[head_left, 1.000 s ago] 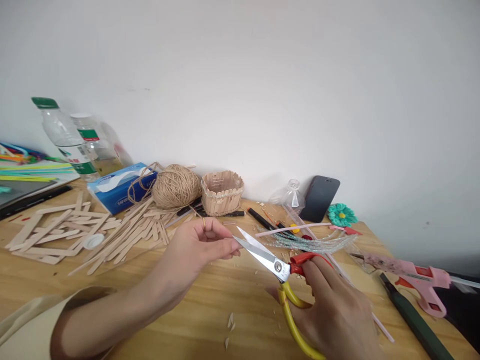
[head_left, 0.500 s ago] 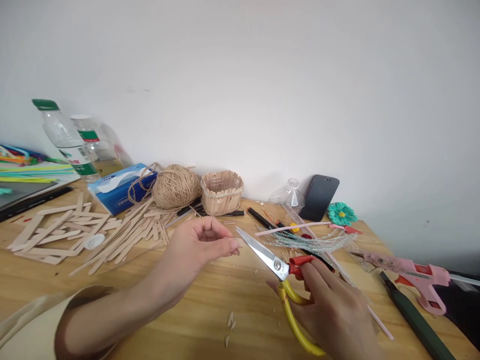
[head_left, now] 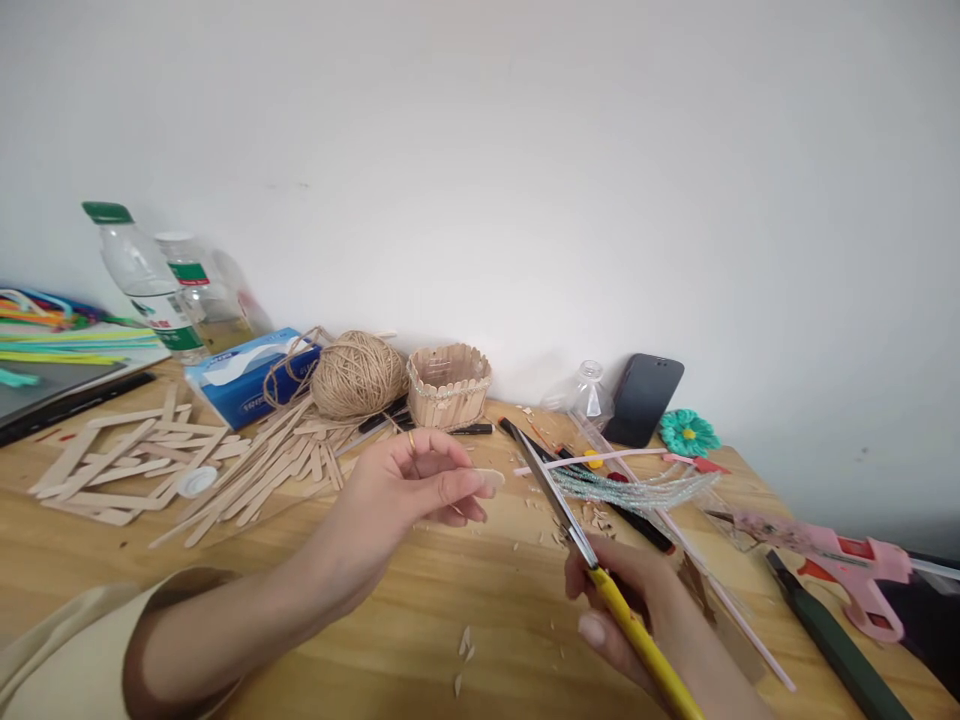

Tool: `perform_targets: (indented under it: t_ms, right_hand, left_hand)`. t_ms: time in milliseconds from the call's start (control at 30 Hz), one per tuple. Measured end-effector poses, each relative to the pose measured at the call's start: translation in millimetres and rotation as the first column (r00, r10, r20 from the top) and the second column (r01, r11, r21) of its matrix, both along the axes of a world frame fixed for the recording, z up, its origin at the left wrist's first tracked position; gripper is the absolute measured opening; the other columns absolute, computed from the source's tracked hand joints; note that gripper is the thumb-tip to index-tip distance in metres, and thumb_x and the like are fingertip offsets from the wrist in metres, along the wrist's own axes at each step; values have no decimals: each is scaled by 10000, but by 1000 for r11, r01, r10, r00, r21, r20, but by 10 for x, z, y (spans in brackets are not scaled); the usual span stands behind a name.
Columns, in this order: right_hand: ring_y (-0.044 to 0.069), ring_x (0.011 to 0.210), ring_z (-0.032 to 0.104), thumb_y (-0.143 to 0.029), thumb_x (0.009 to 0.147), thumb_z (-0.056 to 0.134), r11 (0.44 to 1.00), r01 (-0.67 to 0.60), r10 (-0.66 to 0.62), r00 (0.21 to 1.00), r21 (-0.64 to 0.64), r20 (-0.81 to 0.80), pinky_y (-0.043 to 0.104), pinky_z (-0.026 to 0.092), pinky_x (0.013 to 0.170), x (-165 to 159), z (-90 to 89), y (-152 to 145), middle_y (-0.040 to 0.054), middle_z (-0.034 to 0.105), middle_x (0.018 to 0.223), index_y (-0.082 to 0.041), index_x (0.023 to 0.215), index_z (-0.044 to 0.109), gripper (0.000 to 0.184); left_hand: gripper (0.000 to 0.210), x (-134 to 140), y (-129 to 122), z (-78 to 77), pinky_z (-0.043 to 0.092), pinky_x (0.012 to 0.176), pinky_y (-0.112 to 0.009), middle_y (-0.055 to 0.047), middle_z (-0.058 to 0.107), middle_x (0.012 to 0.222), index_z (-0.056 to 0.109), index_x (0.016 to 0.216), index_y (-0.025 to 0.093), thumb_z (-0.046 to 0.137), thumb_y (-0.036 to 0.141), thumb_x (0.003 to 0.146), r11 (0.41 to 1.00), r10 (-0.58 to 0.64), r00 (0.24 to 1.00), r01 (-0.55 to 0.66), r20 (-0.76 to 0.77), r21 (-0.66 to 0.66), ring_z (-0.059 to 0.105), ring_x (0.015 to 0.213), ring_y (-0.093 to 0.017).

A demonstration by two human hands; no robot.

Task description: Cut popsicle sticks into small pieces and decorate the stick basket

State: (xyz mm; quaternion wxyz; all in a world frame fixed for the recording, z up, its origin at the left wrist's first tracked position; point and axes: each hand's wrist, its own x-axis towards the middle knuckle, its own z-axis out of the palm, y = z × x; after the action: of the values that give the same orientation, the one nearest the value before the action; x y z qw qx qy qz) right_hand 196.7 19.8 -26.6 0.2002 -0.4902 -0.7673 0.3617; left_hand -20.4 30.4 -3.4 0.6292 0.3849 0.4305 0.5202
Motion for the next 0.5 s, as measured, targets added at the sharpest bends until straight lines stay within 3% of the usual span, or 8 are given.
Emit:
perform_targets:
  t_ms: [100,200,367,500]
  right_hand:
    - [107,495,283,-861,607,342,974,-119,76,972,-191,-220,238,210,431,-18,-85,-1,-37,353,548,-197,631,430,671]
    - [110,492,302,-848,623,361,951,-175,96,952,-256,-292,243,214,435,-44,-182,-5,-38,352,538,-207,646,436,646]
    - [115,506,336,-794,684,387,967,-126,32,924,-223,-380,241,259,459,-76,-172,-52,-36,353,574,-205,670,444,592]
    - [103,473,323,-706,767,400,977,-141,62,904,-159,-423,254,281,499,-92,-101,-76,-46,378,543,-190,668,465,529]
  left_hand:
    - [126,-4,5,-2,469,513,-167,17,689,564,603,708,171,719,213,678,1000,13,1000,-13,20,17,618,520,-92]
    - [118,-5,-6,-1,486,553,-162,11,694,591,640,692,156,741,199,647,998,57,998,-58,19,36,625,563,-89]
    - [112,6,-16,-2,503,588,-175,7,709,628,673,691,156,754,211,637,997,74,997,-74,9,17,637,588,-96]
    - [161,31,-15,-2,518,641,-209,4,727,680,699,765,175,762,211,622,997,81,997,-80,-20,12,650,633,-116]
